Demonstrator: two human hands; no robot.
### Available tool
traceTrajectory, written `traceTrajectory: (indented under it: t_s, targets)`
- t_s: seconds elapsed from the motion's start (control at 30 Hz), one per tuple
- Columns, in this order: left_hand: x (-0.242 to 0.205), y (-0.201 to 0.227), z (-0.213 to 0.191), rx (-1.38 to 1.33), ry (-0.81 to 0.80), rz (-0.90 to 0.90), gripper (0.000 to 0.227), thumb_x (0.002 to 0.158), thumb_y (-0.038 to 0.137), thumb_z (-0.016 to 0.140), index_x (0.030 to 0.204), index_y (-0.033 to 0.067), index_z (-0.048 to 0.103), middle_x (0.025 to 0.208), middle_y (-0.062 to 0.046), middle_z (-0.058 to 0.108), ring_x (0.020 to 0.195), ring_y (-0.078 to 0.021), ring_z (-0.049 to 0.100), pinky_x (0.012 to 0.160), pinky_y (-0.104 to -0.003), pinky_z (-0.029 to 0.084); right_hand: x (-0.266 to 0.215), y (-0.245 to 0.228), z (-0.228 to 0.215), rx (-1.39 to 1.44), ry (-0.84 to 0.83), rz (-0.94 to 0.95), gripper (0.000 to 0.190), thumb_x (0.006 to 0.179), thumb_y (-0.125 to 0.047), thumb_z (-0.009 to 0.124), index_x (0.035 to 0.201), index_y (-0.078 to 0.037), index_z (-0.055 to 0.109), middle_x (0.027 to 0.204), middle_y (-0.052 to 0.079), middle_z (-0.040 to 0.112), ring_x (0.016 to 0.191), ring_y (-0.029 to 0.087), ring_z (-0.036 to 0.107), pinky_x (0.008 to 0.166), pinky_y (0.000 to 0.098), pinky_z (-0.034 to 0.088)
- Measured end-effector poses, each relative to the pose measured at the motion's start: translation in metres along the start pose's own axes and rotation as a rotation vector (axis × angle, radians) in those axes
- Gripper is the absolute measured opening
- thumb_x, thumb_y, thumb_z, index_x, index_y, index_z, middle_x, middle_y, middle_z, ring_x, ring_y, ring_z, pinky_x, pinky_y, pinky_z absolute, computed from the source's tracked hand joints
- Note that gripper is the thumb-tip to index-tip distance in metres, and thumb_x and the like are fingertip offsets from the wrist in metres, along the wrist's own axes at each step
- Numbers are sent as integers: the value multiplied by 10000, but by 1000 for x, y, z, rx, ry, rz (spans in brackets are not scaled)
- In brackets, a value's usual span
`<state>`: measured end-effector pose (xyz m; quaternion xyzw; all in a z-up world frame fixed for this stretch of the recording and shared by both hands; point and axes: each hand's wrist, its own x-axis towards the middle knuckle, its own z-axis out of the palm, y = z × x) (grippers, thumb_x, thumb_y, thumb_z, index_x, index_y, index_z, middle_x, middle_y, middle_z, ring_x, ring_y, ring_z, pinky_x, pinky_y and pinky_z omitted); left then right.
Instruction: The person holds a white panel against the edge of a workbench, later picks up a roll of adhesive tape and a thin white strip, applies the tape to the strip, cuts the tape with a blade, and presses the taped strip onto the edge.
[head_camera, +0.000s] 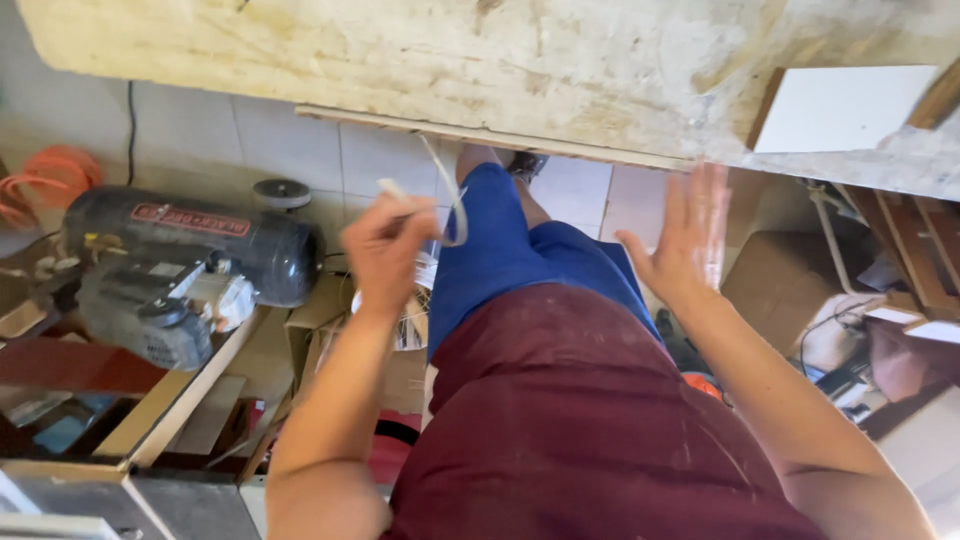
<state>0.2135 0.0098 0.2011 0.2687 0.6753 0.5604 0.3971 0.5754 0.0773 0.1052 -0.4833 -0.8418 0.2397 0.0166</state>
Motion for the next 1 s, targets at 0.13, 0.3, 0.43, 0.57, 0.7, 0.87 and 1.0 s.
traceTrajectory:
  t_s: [0.13, 0.3, 0.43, 0.57, 0.7, 0.87, 1.0]
  targets:
    - [-4, -20, 63, -246, -107, -166, 193, 746, -35, 932, 877, 7, 796, 786, -127, 778, 732, -146, 750, 688, -304, 633, 49, -96, -26, 783, -312, -88, 1178, 741, -494, 926, 1637, 5, 346, 1657, 289, 373, 1524, 477, 335, 1278, 588, 255]
    - [29, -21, 27, -75, 127, -212, 131, 821, -7, 858, 923, 8, 778, 780, -129, 769, 681, -124, 706, 651, -301, 632, 44, -59, -4, 980, -415, 128, 201, 1070, -286, 669, 969, -163, 792, 693, 17, 741, 668, 134, 660, 758, 324, 559]
    - [62, -58, -32, -163, 366, -201, 252, 942, -10, 764, 1149, 25, 625, 906, -90, 762, 740, -84, 734, 704, -190, 658, 24, 21, 3, 719, -377, 304, 132, 1118, -269, 689, 1076, -206, 798, 793, 15, 736, 751, 142, 685, 813, 319, 553]
    - [93, -112, -71, -118, 462, -263, 65, 987, 129, 692, 989, 81, 649, 949, -171, 817, 726, -175, 748, 763, -338, 681, 32, 24, -35, 589, -346, 398, 198, 1074, -241, 753, 936, -100, 731, 874, 5, 724, 847, 114, 631, 876, 275, 482]
    - [112, -145, -91, -10, 577, -195, 119, 909, 171, 791, 857, 100, 710, 775, -9, 705, 698, -91, 611, 644, -290, 544, 26, 51, -35, 483, -185, 422, 103, 1094, -190, 791, 1024, -120, 762, 1020, 20, 710, 964, 149, 620, 904, 315, 474]
    - [131, -142, -92, 42, 619, -218, 215, 855, 111, 865, 820, 107, 653, 752, 11, 620, 686, -88, 543, 566, -269, 440, 25, 75, -24, 380, -41, 365, 72, 1138, -201, 804, 1117, -132, 808, 1046, 60, 670, 935, 193, 600, 884, 350, 472]
    - [135, -149, -93, 99, 631, -190, 166, 845, 85, 866, 950, 87, 737, 822, -13, 689, 772, -106, 643, 724, -255, 568, 28, 63, -28, 490, 31, 480, 48, 1085, -124, 807, 1096, -116, 761, 1028, 11, 730, 904, 112, 628, 850, 280, 512]
